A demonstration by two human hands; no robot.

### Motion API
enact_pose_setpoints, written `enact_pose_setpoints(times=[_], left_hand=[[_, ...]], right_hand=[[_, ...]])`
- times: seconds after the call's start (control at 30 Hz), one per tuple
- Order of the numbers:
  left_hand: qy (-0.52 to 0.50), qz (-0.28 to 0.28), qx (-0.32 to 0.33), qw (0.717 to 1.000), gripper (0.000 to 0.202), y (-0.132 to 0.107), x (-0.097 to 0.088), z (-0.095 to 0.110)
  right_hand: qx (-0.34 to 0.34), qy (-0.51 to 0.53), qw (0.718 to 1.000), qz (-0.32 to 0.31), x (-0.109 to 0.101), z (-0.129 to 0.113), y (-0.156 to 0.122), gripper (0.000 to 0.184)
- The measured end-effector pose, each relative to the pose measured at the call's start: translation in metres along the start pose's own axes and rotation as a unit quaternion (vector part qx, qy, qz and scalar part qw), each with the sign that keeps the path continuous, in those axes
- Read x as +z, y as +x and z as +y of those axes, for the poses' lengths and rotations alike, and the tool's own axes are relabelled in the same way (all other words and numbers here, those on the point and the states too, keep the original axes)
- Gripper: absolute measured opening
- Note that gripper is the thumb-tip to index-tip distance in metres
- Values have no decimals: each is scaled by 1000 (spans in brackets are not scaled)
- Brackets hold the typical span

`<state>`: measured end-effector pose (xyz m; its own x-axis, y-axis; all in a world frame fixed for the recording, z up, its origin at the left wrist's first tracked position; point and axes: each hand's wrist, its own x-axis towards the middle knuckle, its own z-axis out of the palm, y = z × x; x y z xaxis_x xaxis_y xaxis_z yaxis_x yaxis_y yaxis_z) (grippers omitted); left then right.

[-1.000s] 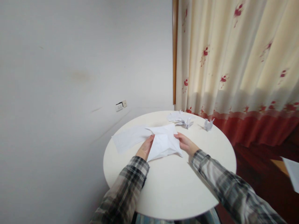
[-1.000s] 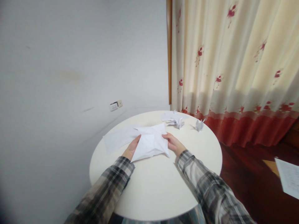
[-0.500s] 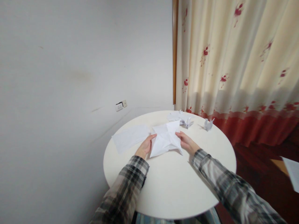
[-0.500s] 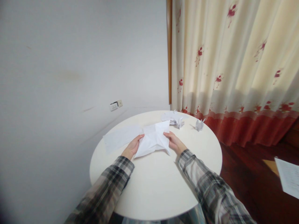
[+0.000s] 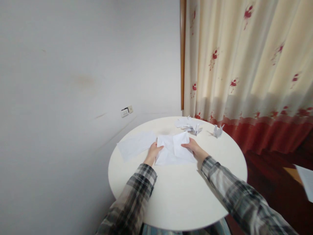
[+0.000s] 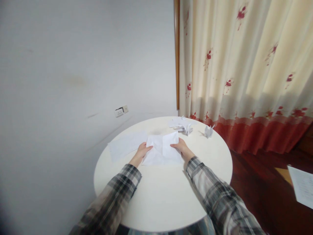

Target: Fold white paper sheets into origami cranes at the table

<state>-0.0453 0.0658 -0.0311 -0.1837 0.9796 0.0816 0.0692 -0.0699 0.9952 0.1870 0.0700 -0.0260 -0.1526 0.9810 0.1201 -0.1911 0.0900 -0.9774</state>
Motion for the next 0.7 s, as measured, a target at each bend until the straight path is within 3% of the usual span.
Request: enact_pose_setpoints(times=[0.1, 0.3, 0.4, 0.53, 0.6, 0.7], left_hand=[[37, 42, 28, 998, 26, 6, -2, -6], [142, 60, 54, 987, 24, 8, -3, -5], [289, 61, 63, 953, 35, 1, -4, 1], [448, 70, 123, 883, 52, -14, -2, 12], [498, 75, 156, 850, 53, -21, 2, 18], [508, 59, 193, 837, 48, -31, 11, 25]], right_hand=[[-11, -40, 999, 32, 0, 6, 5, 49], [-55, -148, 984, 81, -3, 14, 14, 50], [-63, -225, 967, 106, -3, 13, 15, 51], [-77, -277, 950, 122, -2, 12, 14, 52], [-81, -278, 949, 121, -1, 12, 15, 52], [-84, -261, 954, 124, 2, 13, 15, 51]])
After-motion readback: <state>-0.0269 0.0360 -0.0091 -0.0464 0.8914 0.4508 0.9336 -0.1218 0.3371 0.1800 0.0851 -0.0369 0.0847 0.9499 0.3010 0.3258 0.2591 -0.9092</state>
